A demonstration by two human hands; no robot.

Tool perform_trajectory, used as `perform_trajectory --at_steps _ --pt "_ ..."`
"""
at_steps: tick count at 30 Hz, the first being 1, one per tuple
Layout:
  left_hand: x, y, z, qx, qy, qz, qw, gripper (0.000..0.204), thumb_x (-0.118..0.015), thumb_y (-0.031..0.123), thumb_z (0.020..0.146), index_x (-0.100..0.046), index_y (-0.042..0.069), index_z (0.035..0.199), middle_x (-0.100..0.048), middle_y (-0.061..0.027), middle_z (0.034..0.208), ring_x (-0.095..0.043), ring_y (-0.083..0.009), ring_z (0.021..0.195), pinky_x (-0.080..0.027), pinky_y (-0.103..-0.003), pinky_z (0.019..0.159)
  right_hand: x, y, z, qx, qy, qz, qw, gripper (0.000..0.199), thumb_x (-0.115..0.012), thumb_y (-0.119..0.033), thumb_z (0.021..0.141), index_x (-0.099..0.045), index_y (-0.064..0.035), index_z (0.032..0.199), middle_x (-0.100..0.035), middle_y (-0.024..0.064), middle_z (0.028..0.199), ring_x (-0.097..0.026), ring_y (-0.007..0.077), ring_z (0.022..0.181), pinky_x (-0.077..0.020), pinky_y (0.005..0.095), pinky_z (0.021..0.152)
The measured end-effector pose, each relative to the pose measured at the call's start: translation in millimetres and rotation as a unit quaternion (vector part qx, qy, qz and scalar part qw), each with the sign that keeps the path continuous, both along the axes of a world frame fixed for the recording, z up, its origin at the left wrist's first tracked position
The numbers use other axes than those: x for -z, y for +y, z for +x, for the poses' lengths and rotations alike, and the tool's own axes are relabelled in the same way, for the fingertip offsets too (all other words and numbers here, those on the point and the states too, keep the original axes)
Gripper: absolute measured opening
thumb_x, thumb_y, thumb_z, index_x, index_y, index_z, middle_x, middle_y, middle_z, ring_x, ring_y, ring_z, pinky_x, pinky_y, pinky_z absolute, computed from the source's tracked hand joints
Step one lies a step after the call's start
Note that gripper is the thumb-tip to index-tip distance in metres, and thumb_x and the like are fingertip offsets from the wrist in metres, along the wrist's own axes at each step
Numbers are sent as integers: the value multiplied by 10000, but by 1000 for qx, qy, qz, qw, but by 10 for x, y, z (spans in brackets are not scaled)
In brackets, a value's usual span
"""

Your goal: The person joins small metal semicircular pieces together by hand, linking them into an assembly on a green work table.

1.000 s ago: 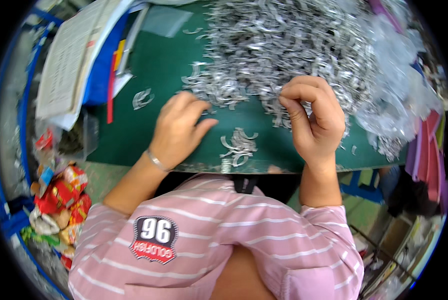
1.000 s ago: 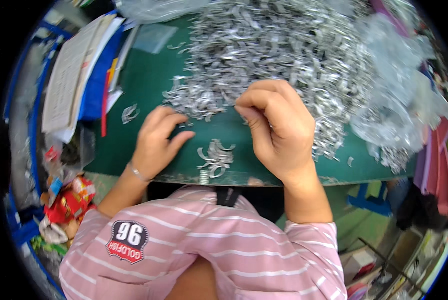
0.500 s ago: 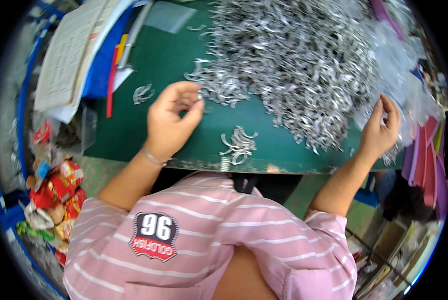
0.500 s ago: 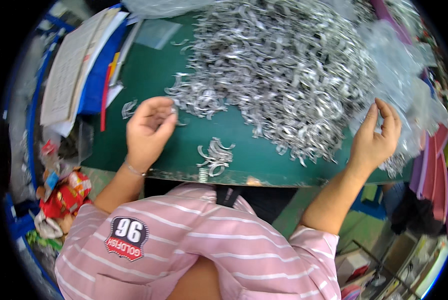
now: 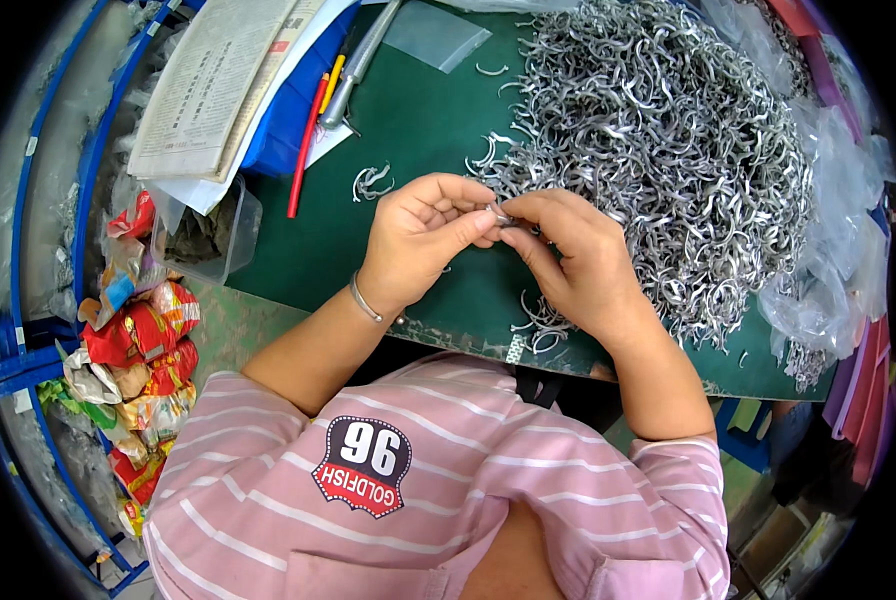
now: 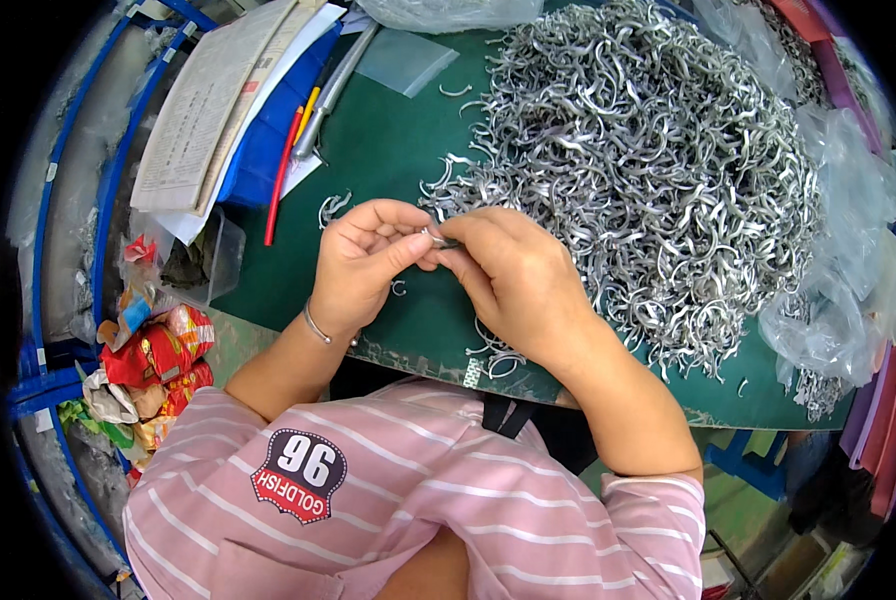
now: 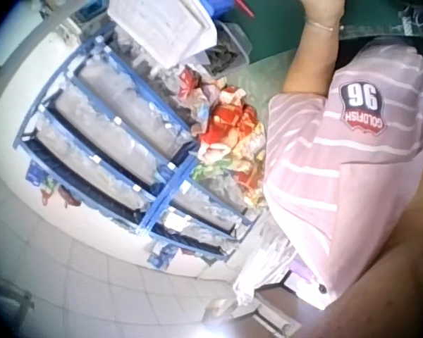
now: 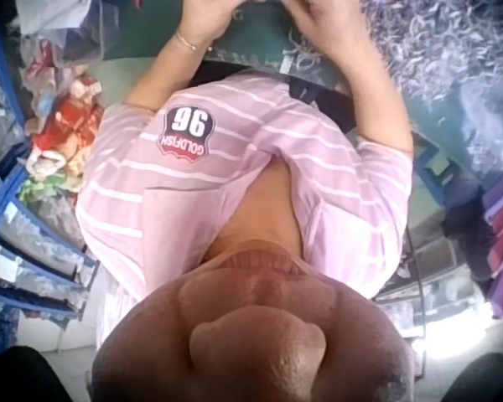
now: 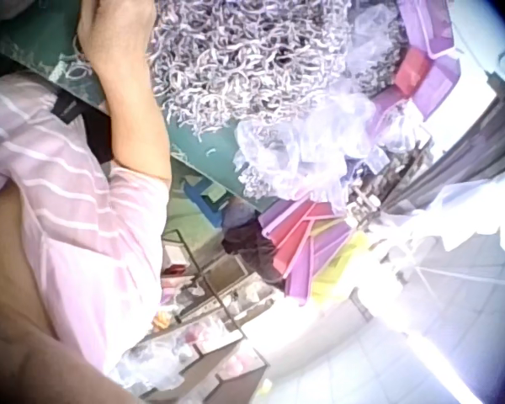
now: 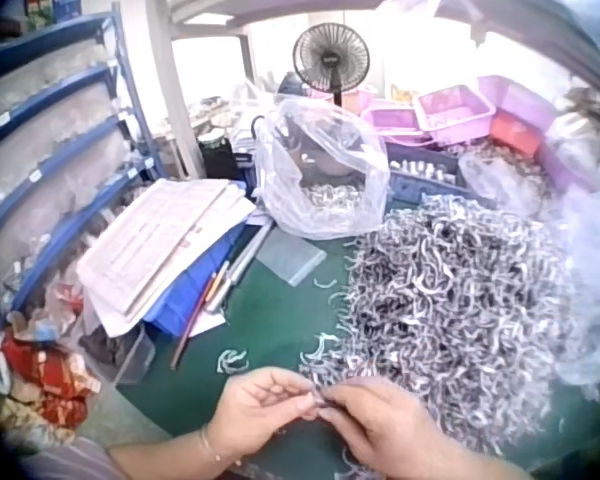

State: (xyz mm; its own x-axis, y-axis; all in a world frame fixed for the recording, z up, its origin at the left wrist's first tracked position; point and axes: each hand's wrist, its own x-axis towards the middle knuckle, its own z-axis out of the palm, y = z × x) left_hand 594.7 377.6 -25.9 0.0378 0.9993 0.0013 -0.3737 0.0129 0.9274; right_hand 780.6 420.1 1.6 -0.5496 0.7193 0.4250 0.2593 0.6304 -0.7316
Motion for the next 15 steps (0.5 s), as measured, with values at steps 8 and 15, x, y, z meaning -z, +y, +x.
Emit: perform_trajectory --at_steps 8,15 --pt "-64 -61 12 5 9 28 1000 277 -663 -98 827 -606 -44 1092 -656 -106 983 -646 -141 881 -531 -239 773 33 41 24 0 25 -23 999 115 -692 18 790 -657 -22 892 -655 126 835 -649 286 727 -522 338 634" --pt "-38 -60 21 -28 124 108 986 136 -654 -80 847 -642 -54 980 -639 -111 991 -635 -133 868 -526 -247 762 60 -24 -5 18 100 -130 986 241 -698 57 779 -613 -19 991 -651 74 870 -635 139 737 -515 250 637"
